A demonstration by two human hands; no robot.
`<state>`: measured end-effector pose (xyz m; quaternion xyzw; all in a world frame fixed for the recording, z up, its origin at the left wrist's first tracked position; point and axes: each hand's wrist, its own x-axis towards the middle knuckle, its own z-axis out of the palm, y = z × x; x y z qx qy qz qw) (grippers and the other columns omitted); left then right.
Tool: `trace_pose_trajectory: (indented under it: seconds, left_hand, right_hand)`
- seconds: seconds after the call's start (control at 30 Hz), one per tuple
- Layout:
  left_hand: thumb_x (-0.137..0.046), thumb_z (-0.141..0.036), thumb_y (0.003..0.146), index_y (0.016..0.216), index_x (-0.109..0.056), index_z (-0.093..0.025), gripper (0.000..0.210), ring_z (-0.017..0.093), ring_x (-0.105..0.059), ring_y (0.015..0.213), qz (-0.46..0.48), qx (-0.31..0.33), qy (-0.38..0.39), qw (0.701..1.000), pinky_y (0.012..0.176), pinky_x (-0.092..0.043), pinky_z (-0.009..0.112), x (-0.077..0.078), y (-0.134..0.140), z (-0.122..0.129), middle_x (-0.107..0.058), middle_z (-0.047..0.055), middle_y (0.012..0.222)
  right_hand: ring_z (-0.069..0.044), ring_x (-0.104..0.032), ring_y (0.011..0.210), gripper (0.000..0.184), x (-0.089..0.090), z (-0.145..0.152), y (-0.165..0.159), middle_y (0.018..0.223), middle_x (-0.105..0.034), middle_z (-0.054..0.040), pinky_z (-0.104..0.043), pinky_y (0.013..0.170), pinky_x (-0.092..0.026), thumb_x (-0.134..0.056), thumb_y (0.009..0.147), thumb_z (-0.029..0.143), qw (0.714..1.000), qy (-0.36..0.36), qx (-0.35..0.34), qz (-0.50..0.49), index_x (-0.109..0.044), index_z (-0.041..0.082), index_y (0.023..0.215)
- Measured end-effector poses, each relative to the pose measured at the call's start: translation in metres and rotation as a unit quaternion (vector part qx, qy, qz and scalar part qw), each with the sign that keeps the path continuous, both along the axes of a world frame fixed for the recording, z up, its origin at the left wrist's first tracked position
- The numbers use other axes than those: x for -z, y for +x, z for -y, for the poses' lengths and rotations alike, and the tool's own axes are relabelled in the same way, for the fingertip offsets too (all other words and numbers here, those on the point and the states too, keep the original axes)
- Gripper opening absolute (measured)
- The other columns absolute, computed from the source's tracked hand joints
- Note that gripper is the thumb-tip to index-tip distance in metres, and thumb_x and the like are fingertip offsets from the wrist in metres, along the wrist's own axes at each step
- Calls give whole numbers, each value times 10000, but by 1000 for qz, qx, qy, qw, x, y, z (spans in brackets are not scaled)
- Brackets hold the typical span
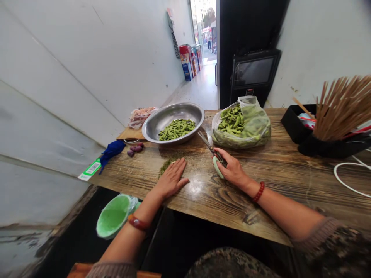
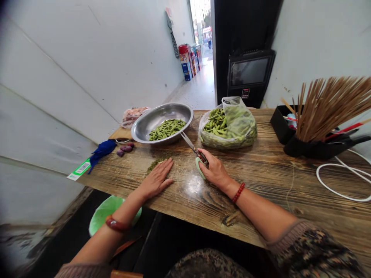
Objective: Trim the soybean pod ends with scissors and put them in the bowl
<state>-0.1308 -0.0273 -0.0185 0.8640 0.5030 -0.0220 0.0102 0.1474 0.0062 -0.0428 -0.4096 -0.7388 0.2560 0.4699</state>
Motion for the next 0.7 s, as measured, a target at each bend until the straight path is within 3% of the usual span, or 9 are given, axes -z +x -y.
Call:
trace_pose_trajectory:
  seconds: [0.1,0.23,0.33,0.4,0.53,0.7]
  left_hand:
    - [-332,-540,924,1474,-262,-137,685,255,-198,1430,-2,3,26,1000,1150,-175,465,-4,9,9,-261,148,1539]
    - [-396,-547,900,1501,-176,-185,736,251,-184,1435,-9,56,36,998,1152,-183,447,4,0,60,-225,120,1557]
    - [-410,-511,902,1500,-169,-146,741,300,-216,1421,-7,-79,106,991,1120,-245,487,21,-38,92,-220,182,1548]
    - [-373,-494,913,1484,-193,-81,728,334,-215,1415,-13,-167,143,975,1103,-263,516,31,-60,97,-223,235,1533]
    - [-361,-565,886,1429,-293,-2,785,352,-205,1412,-28,-199,120,972,1104,-260,520,40,-62,63,-234,285,1508]
    - [-378,-543,890,1390,-368,9,745,362,-239,1399,-20,-198,76,977,1097,-270,527,28,-25,5,-278,287,1490]
  right_hand:
    - [-208,-649,1006,445,-1,0,1,1146,-661,-100,-344,915,-502,-511,869,252,1000,7,-4,3,-473,187,1307]
    - [-203,-649,1003,454,0,-1,0,1142,-661,-97,-335,911,-505,-515,868,243,1000,8,-12,1,-464,192,1316]
    - [-201,-648,1005,461,1,-1,-2,1156,-656,-98,-336,912,-503,-517,867,235,1000,2,-20,1,-459,191,1322]
    - [-203,-644,1014,464,1,-1,-4,1171,-650,-100,-339,917,-501,-516,868,233,1000,1,-25,5,-457,187,1326]
    - [-207,-640,1026,478,0,1,-6,1182,-645,-101,-343,927,-499,-517,867,234,999,1,-40,11,-452,184,1339]
    - [-198,-648,1000,486,2,1,-2,1187,-643,-96,-333,910,-510,-521,868,235,998,12,-52,19,-445,195,1347]
